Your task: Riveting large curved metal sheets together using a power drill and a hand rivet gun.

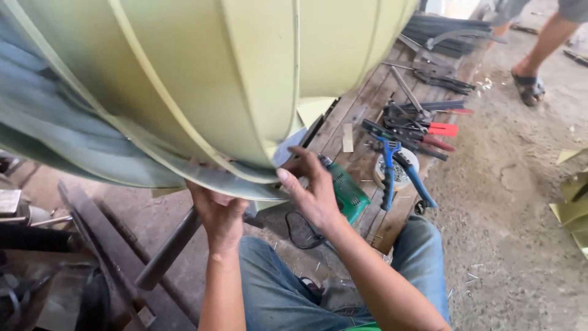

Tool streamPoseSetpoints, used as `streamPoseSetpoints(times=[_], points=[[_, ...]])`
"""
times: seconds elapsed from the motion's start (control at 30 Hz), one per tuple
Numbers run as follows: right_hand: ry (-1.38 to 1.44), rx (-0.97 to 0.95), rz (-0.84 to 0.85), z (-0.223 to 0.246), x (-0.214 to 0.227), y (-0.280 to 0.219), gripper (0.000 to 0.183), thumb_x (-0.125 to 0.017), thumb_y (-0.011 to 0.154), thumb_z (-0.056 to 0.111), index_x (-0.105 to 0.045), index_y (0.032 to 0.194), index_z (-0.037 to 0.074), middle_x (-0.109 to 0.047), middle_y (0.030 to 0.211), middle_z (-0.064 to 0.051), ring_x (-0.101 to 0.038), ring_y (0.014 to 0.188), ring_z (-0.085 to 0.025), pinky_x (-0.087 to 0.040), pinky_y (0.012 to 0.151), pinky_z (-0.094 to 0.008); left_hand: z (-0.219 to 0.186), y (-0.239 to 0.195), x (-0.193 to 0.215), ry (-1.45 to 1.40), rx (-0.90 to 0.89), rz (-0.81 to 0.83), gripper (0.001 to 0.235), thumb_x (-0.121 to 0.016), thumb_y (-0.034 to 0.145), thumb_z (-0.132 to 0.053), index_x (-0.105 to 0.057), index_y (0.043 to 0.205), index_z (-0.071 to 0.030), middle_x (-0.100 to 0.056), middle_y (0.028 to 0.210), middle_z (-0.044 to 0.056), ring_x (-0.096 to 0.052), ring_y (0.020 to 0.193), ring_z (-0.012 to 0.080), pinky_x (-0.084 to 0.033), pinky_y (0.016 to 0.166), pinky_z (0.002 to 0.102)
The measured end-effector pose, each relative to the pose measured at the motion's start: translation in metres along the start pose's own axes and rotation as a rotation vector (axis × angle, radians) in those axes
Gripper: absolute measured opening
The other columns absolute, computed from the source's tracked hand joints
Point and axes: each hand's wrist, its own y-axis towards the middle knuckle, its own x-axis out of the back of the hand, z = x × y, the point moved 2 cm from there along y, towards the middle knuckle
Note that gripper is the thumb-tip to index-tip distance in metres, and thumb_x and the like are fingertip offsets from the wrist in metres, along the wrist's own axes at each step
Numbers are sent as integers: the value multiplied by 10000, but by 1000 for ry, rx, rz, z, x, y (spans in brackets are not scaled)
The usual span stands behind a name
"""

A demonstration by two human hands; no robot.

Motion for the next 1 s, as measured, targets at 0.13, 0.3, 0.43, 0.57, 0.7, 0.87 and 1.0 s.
streamPoseSetpoints(times=[0.13, 0.3, 0.43, 0.57, 0.7, 0.87, 1.0], points=[[417, -288, -23, -19, -5, 9, 684, -655, 980, 366, -417, 1530, 38, -738, 974, -135, -692, 909, -172, -570, 827, -320, 42, -14, 61, 10, 156, -231, 868, -966, 752, -473, -534, 1366, -37, -602, 1262, 51, -594, 1180, 183, -511, 1103, 351], [-167, -434, -92, -21, -10, 57, 807, -792, 850, 427, -412, 1401, -24, -712, 1009, -185, -733, 898, -254, -604, 762, -355, -2, 15, 87, 249, -11, -188, 529, -903, 927, -200, -628, 1339, -14, -705, 1292, 37, -645, 1133, 118, -527, 1065, 286], [-202, -331, -390, -56, -16, 70, 810, -893, 772, 444, -485, 1260, -57, -691, 1083, -221, -698, 975, -289, -578, 814, -394, -10, 26, 115, 429, -98, -122, 408, -888, 1022, -154, -605, 1271, 2, -681, 1209, 50, -598, 1060, 127, -489, 986, 266], [-211, -343, -363, -67, -7, 70, 835, -896, 706, 450, -540, 1294, -23, -620, 1160, -235, -673, 973, -338, -574, 790, -421, -14, 4, 94, 757, -215, -134, 379, -695, 1068, -204, -562, 1338, 26, -624, 1320, 107, -590, 1221, 179, -475, 1095, 303], [-52, -345, -172, -81, 2, 76, 667, -867, 679, 503, -697, 1067, -12, -744, 979, -132, -742, 876, -229, -600, 793, -364, 53, -68, 124, 1042, -226, -340, 232, -554, 1193, -111, -579, 1248, 113, -598, 1171, 237, -585, 1071, 270, -479, 1008, 348], [-112, -369, -41, -88, 25, 55, 596, -901, 714, 459, -706, 1015, -18, -741, 910, -113, -689, 817, -178, -582, 746, -345, 73, -78, -3, 571, 484, -476, 290, -624, 1014, -297, -668, 1140, -39, -695, 1109, 99, -688, 970, 162, -587, 798, 294], [-79, -378, 3, -56, 46, 39, 530, -921, 721, 382, -707, 1005, -11, -736, 872, -111, -650, 769, -152, -559, 699, -324, 96, -61, -25, 367, 527, -431, 376, -629, 977, -285, -689, 1277, -65, -736, 1233, 80, -719, 1102, 173, -617, 903, 334]])
